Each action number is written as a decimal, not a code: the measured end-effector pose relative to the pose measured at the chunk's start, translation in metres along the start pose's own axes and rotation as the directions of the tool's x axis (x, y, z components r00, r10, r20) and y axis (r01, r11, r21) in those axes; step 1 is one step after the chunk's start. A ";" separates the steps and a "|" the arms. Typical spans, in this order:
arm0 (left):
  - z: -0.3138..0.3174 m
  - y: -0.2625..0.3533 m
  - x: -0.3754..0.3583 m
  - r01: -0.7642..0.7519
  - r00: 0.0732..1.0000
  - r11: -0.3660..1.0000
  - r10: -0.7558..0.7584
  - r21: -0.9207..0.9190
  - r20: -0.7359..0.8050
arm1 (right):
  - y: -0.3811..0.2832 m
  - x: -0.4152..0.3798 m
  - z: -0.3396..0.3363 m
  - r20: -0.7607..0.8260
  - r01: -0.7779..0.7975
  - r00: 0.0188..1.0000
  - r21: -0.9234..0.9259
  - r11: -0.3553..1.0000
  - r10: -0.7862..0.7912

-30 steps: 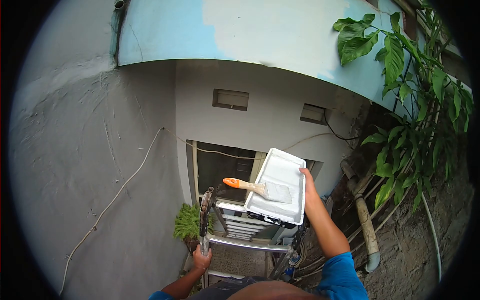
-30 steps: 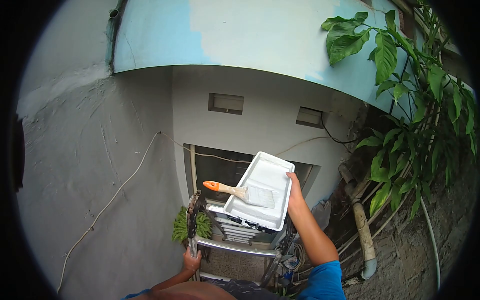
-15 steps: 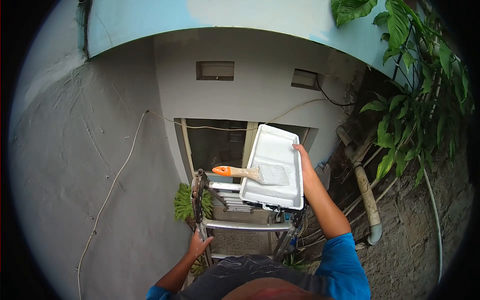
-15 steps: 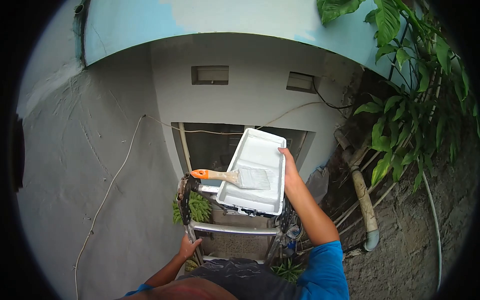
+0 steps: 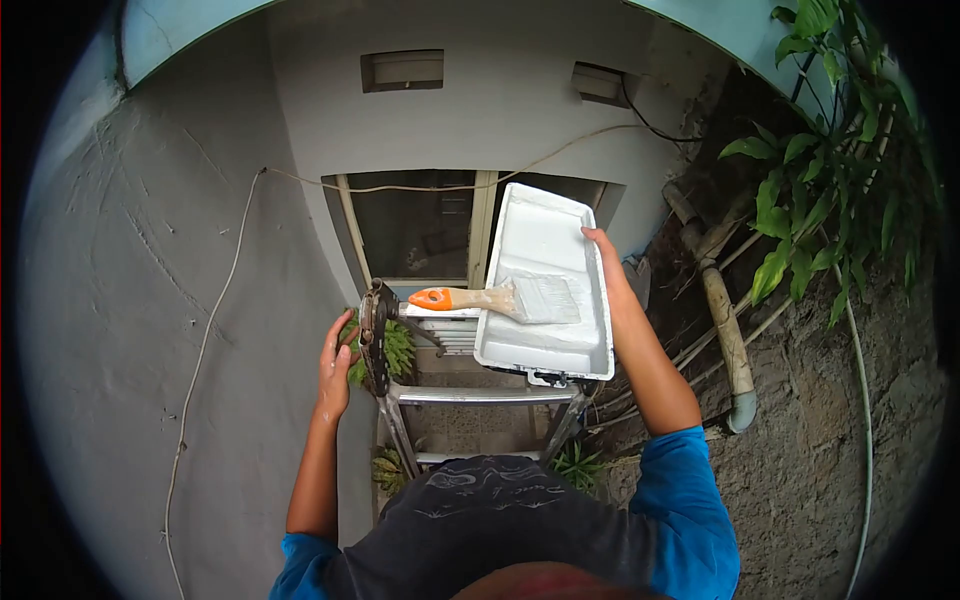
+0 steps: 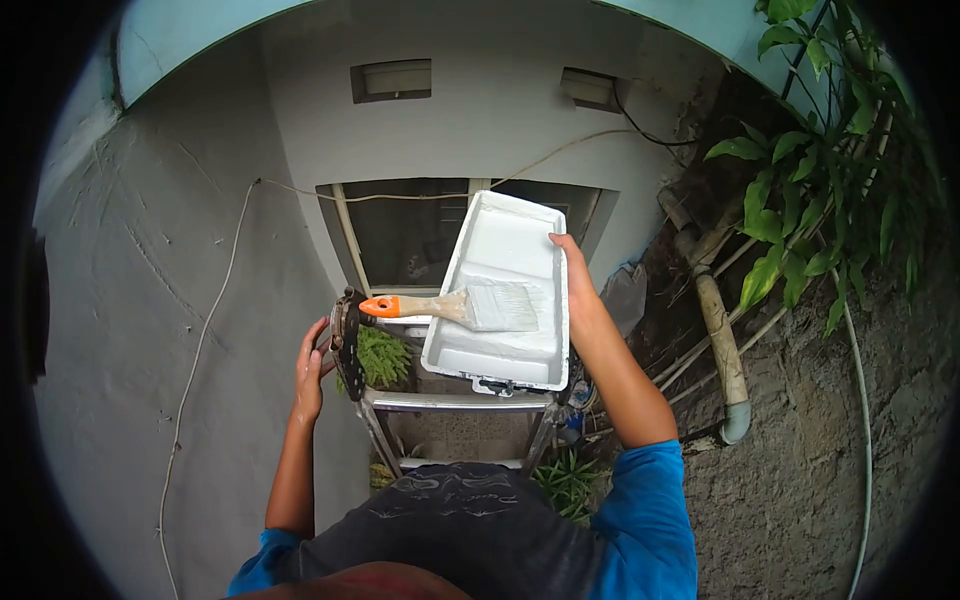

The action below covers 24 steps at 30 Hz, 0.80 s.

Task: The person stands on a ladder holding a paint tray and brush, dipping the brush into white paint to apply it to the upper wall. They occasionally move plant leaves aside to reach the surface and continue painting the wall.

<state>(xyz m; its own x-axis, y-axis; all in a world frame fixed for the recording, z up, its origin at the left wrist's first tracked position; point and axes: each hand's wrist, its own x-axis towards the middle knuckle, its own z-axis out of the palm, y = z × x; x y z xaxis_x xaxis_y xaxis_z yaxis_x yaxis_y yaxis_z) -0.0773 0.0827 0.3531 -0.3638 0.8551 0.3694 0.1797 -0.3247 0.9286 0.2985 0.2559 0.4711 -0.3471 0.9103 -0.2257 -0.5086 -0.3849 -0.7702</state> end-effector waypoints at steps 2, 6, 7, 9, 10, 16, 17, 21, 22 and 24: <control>0.007 0.004 0.006 -0.052 0.983 0.999 0.051 0.004 0.177 | 0.000 0.000 -0.003 -0.017 0.025 1.000 -0.029 0.999 -0.025; 0.027 0.029 0.011 -0.007 0.997 0.995 0.014 -0.100 0.069 | 0.004 0.001 -0.006 -0.045 0.029 0.999 0.012 1.000 -0.028; 0.032 0.035 0.012 0.006 0.998 0.995 0.001 -0.095 0.071 | 0.004 0.001 -0.005 -0.052 0.017 0.999 0.016 1.000 -0.016; 0.041 0.046 0.010 -0.349 0.914 0.876 0.397 0.333 -0.088 | 0.005 -0.003 -0.002 -0.070 0.040 0.997 0.006 0.999 -0.039; 0.047 0.054 0.007 -0.433 0.866 0.843 0.488 0.318 -0.113 | 0.005 -0.008 0.003 -0.083 0.037 0.996 -0.006 0.999 -0.037; 0.096 0.070 0.014 0.053 0.986 0.879 0.029 -0.474 0.164 | 0.012 -0.019 0.017 -0.102 -0.018 0.995 -0.044 0.999 0.013; 0.106 0.074 0.019 0.256 0.953 0.814 -0.124 -0.521 0.276 | 0.016 -0.016 0.014 -0.103 -0.026 0.994 -0.042 0.999 0.021; 0.141 0.066 0.028 0.565 0.792 0.653 -0.259 -0.504 0.553 | 0.039 -0.010 0.011 -0.043 -0.056 0.998 -0.016 0.998 0.055; 0.147 0.072 0.029 0.628 0.760 0.561 -0.294 -0.540 0.579 | 0.044 -0.011 0.013 -0.040 -0.041 0.998 -0.022 0.999 0.040; 0.147 0.073 0.034 0.706 0.702 0.436 -0.327 -0.558 0.633 | 0.056 -0.008 0.012 -0.045 -0.056 0.997 0.027 0.998 0.057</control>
<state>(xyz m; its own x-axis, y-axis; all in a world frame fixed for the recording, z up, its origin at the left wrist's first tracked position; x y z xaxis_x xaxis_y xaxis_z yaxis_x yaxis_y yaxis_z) 0.0574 0.1477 0.4280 0.2645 0.9621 -0.0666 -0.6888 0.2368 0.6852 0.2635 0.2249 0.4369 -0.3399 0.8926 -0.2962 -0.5093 -0.4395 -0.7399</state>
